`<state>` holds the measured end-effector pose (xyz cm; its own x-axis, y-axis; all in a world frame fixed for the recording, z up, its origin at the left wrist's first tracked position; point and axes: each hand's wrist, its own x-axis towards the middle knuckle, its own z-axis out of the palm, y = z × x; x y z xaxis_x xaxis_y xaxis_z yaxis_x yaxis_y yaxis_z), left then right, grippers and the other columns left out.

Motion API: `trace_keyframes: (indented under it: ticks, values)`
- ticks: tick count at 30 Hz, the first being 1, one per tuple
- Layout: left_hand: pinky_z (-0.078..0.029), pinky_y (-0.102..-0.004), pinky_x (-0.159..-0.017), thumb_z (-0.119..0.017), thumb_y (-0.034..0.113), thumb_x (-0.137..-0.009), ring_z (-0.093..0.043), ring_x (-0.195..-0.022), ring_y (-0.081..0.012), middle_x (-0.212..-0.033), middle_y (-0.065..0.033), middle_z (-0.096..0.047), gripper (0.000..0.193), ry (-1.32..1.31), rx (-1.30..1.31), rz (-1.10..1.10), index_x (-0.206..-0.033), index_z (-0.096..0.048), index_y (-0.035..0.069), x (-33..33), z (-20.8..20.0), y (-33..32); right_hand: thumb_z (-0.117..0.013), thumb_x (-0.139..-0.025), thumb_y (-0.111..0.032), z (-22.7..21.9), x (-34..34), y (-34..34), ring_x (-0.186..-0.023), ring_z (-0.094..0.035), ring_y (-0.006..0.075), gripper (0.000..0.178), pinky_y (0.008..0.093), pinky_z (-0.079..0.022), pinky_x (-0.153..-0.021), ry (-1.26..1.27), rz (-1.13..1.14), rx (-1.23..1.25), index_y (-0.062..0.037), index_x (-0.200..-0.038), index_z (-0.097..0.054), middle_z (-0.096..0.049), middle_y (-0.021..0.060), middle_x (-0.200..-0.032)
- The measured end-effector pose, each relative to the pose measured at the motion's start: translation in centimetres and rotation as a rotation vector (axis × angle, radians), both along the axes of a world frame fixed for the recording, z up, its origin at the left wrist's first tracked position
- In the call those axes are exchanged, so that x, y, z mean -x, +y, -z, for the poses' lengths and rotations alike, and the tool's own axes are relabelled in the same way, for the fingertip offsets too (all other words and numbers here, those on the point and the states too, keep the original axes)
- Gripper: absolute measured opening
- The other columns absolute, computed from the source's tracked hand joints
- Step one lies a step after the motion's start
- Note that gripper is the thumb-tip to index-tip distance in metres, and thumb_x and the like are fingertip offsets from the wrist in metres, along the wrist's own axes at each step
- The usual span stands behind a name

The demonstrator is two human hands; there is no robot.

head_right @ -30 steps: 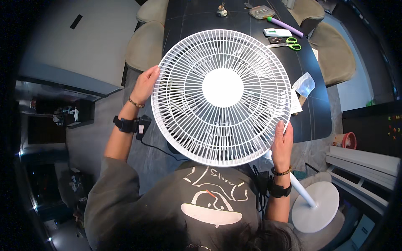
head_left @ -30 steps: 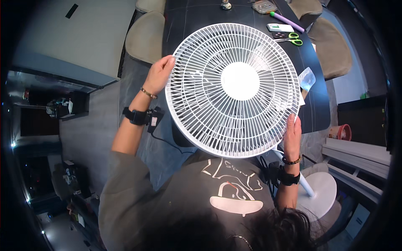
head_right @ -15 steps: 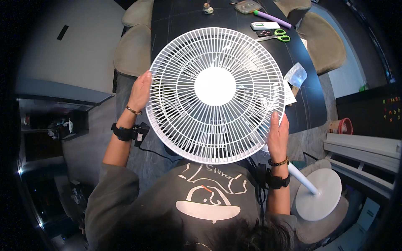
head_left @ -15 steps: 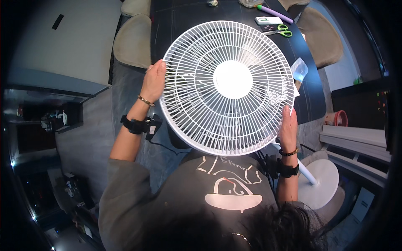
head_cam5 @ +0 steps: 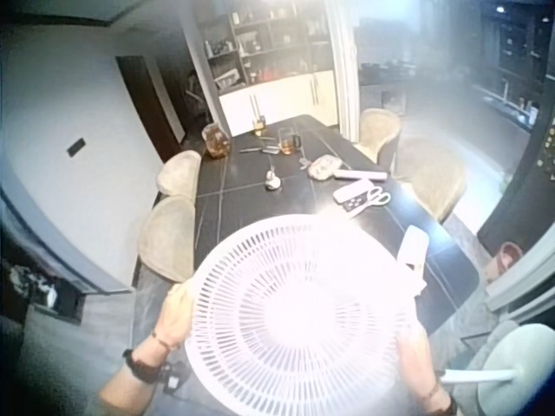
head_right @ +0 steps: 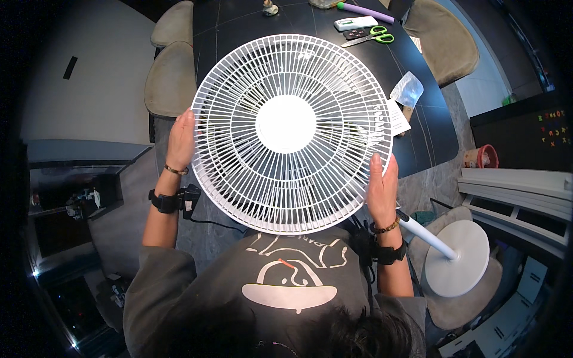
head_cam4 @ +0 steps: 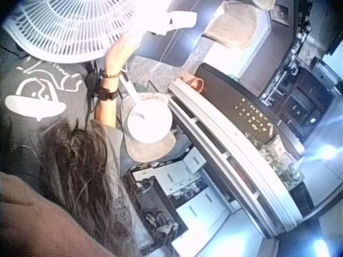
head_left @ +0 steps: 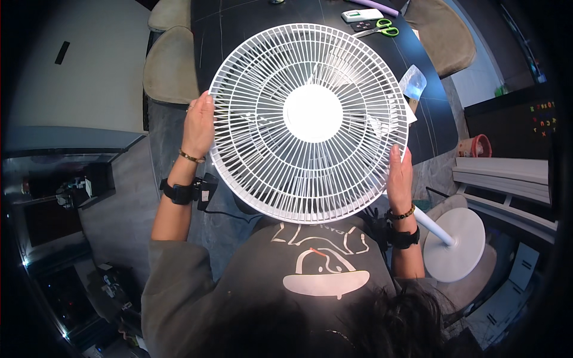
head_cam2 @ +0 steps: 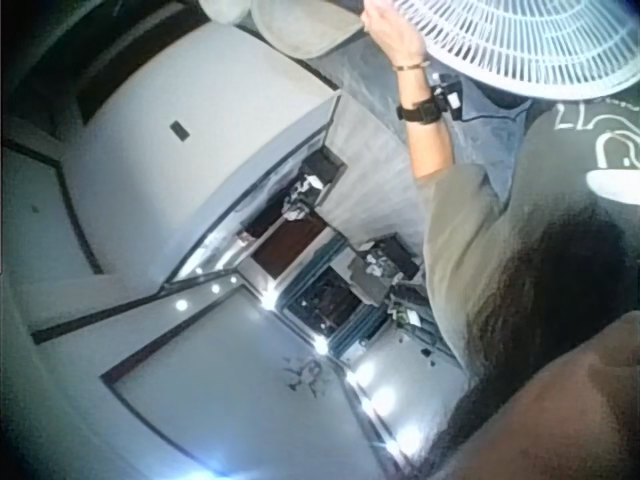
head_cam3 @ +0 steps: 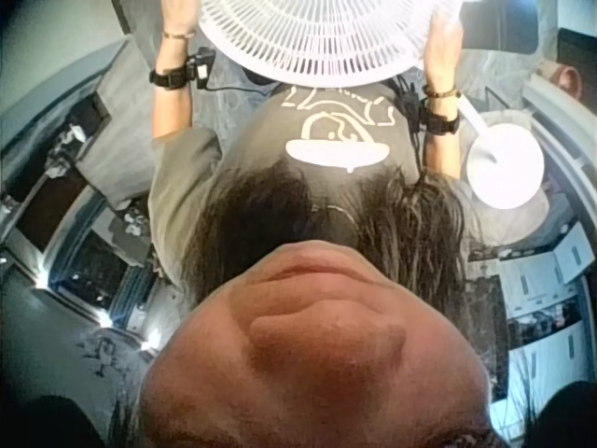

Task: The person is assembling the front grill of a pedestal fan.

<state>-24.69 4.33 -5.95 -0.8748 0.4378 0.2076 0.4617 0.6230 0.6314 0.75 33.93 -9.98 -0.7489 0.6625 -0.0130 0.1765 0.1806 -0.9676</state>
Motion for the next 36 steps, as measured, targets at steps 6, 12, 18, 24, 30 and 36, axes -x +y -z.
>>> trace_keyframes:
  ticks: [6,12,18,24,30,36]
  values:
    - [-0.040,-0.0393,-0.083,-0.031,0.031,-0.095,-0.052,-0.093,-0.0351,-0.096,-0.0224,-0.058,0.043,0.028,0.040,-0.003,-0.111,-0.053,-0.004,-0.7,-0.2,-0.1,-0.043,-0.093,-0.031,1.2,-0.3,1.6,-0.087,-0.051,0.0165,0.039,0.0293,-0.040,-0.079,0.018,-0.031,0.101,0.0047,-0.109,-0.048,-0.056,0.0134,-0.099]
    - [-0.039,-0.0408,-0.081,-0.030,0.029,-0.095,-0.052,-0.091,-0.0359,-0.094,-0.0223,-0.057,0.041,0.046,0.007,-0.009,-0.105,-0.054,-0.002,-1.1,0.2,-0.2,-0.043,-0.093,-0.031,0.5,-0.7,1.6,-0.088,-0.052,0.0188,0.039,0.0308,-0.040,-0.080,-0.037,-0.033,0.046,0.0043,-0.109,-0.048,-0.057,0.0142,-0.099]
    - [-0.039,-0.0394,-0.082,-0.031,0.030,-0.095,-0.052,-0.092,-0.0350,-0.095,-0.0221,-0.057,0.042,0.074,0.017,0.007,-0.108,-0.054,-0.003,-2.0,-0.5,0.7,-0.044,-0.092,-0.030,2.0,-1.6,2.4,-0.090,-0.053,0.0201,0.041,0.0316,-0.040,-0.081,-0.002,-0.015,0.085,0.0054,-0.112,-0.047,-0.056,0.0154,-0.101]
    - [-0.039,-0.0391,-0.082,-0.032,0.029,-0.095,-0.052,-0.092,-0.0342,-0.097,-0.0225,-0.057,0.042,0.056,-0.001,0.000,-0.109,-0.053,-0.004,-2.1,-0.2,0.5,-0.049,-0.091,-0.024,-0.4,-1.5,3.8,-0.096,-0.050,0.0112,0.043,0.0250,-0.039,-0.085,-0.004,-0.141,0.486,0.0029,-0.124,-0.039,-0.053,0.0079,-0.111]
    - [-0.039,-0.0392,-0.082,-0.031,0.029,-0.095,-0.052,-0.092,-0.0344,-0.095,-0.0230,-0.057,0.042,0.065,0.027,0.029,-0.109,-0.054,-0.004,-2.7,-0.5,0.8,-0.040,-0.095,-0.032,1.0,1.1,6.8,-0.094,-0.049,0.0100,0.041,0.0249,-0.038,-0.083,0.080,-0.204,0.364,0.0020,-0.117,-0.046,-0.055,0.0047,-0.105]
    - [-0.039,-0.0393,-0.083,-0.030,0.028,-0.095,-0.052,-0.093,-0.0352,-0.097,-0.0232,-0.057,0.042,0.049,0.010,-0.004,-0.109,-0.053,-0.004,-2.7,0.0,0.2,-0.034,-0.094,-0.044,0.5,2.1,7.1,-0.073,-0.052,0.0150,0.053,0.0294,-0.041,-0.069,-0.090,-0.129,0.166,0.0046,-0.095,-0.055,-0.059,0.0081,-0.081]
